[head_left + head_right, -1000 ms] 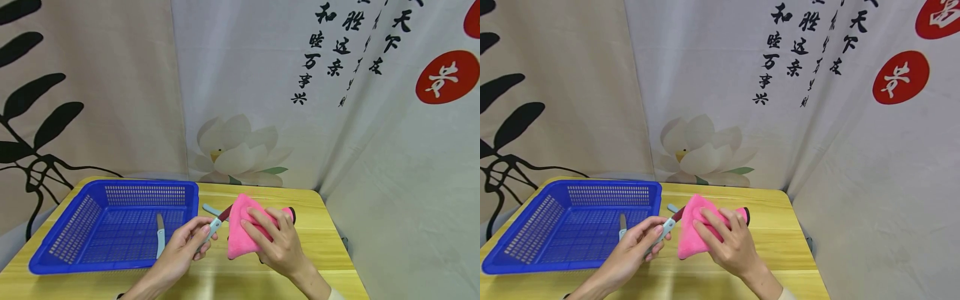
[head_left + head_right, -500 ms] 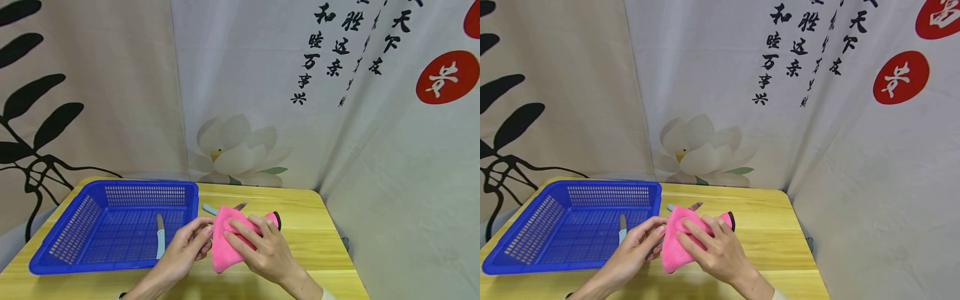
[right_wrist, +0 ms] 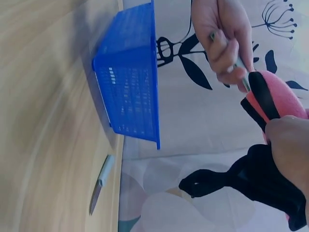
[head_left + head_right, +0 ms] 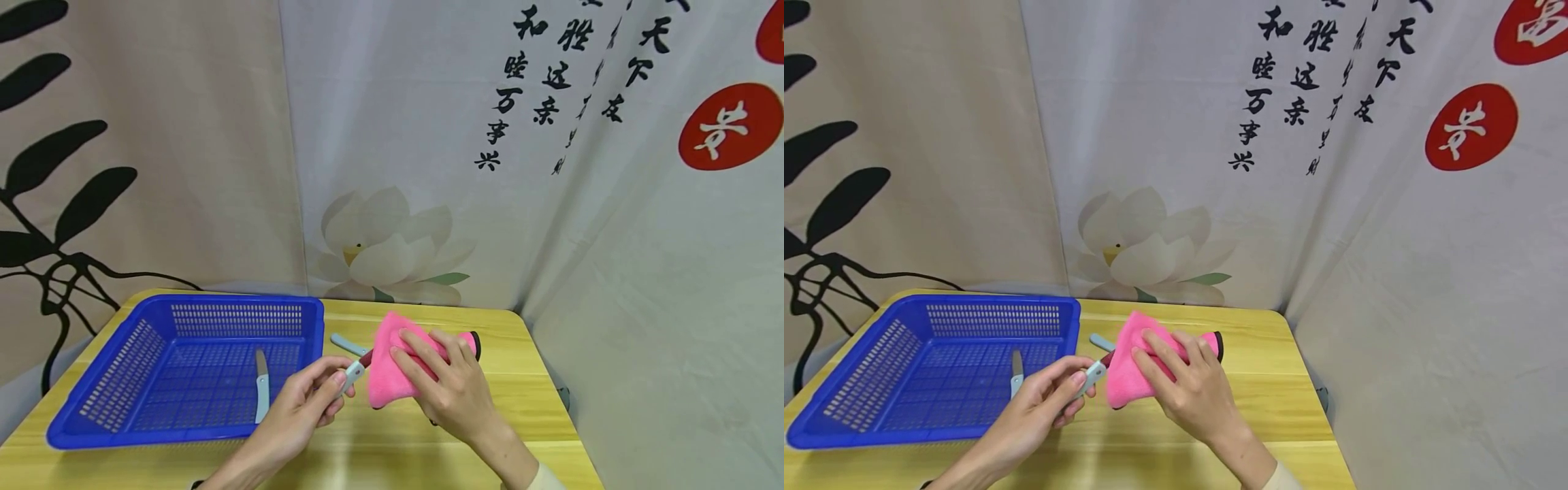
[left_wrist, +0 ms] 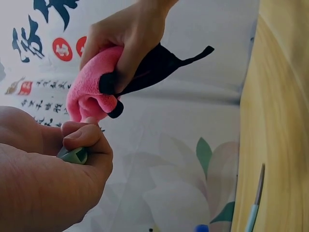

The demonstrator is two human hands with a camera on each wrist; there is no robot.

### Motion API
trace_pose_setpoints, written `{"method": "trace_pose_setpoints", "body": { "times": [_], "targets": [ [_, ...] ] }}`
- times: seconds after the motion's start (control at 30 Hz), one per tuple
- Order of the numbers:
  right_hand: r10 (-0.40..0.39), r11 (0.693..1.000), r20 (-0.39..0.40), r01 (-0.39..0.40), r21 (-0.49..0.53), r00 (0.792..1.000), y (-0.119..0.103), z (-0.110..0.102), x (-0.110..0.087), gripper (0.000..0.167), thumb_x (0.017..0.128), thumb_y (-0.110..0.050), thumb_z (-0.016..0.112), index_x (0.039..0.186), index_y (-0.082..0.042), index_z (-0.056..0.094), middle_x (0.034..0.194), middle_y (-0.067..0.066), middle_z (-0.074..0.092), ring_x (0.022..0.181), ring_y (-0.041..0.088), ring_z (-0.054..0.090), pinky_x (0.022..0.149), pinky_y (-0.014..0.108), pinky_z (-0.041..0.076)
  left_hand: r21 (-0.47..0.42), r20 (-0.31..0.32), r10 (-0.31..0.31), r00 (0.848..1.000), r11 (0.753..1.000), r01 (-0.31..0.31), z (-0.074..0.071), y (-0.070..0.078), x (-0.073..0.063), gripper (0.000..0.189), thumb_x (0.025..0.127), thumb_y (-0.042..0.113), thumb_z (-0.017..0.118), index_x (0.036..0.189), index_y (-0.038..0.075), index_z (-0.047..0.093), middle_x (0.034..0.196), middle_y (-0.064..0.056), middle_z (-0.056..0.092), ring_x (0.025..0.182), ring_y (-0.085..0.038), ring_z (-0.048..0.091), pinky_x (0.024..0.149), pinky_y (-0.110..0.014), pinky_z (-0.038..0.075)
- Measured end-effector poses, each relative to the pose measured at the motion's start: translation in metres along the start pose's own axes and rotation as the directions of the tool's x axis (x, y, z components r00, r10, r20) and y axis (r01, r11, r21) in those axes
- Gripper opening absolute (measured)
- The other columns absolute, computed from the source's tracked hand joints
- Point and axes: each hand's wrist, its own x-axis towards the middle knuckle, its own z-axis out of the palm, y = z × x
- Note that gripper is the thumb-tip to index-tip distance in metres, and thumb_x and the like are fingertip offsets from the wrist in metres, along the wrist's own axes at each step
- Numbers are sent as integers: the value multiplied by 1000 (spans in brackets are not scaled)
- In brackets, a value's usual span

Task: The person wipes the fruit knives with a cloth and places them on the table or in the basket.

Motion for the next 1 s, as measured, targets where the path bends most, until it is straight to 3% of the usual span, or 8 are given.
{"method": "trace_pose_setpoints", "body": {
  "times": [0.4, 0.57, 0.8, 1.0],
  "targets": [
    [87, 996, 52, -87, 0, 995, 25, -2, -16, 32, 110, -25, 64, 136, -11, 79, 140, 16, 77, 111, 43, 65, 92, 49, 52, 10, 15, -13, 1000, 1000, 12, -2, 0, -2, 32, 122, 26, 51, 140, 5, 66, 106, -6, 68, 75, -2, 52, 58, -18, 45],
    [155, 988, 63, -154, -30, 986, 35, -4, -24, 34, 111, -22, 59, 136, -10, 78, 142, 18, 76, 112, 44, 65, 92, 53, 51, 2, 43, 1, 999, 1000, -1, -4, 0, -4, 32, 122, 25, 50, 141, 4, 65, 106, -4, 69, 76, -2, 53, 59, -18, 45],
    [184, 982, -26, -185, -46, 983, 34, -8, -28, 33, 112, -19, 57, 132, -7, 80, 134, 21, 78, 107, 46, 64, 89, 54, 52, -22, 46, 9, 999, 1000, -8, -5, 1, -5, 33, 123, 26, 48, 141, 3, 63, 110, -8, 68, 78, -2, 54, 61, -19, 47],
    [103, 995, -108, -104, -1, 989, 18, -11, -14, 29, 108, -16, 61, 124, -5, 82, 127, 23, 80, 102, 45, 63, 86, 51, 51, -38, -1, 16, 1000, 999, -16, -6, 1, -4, 34, 123, 25, 47, 142, 2, 62, 109, -7, 67, 77, -3, 55, 61, -20, 49]
  ]
}}
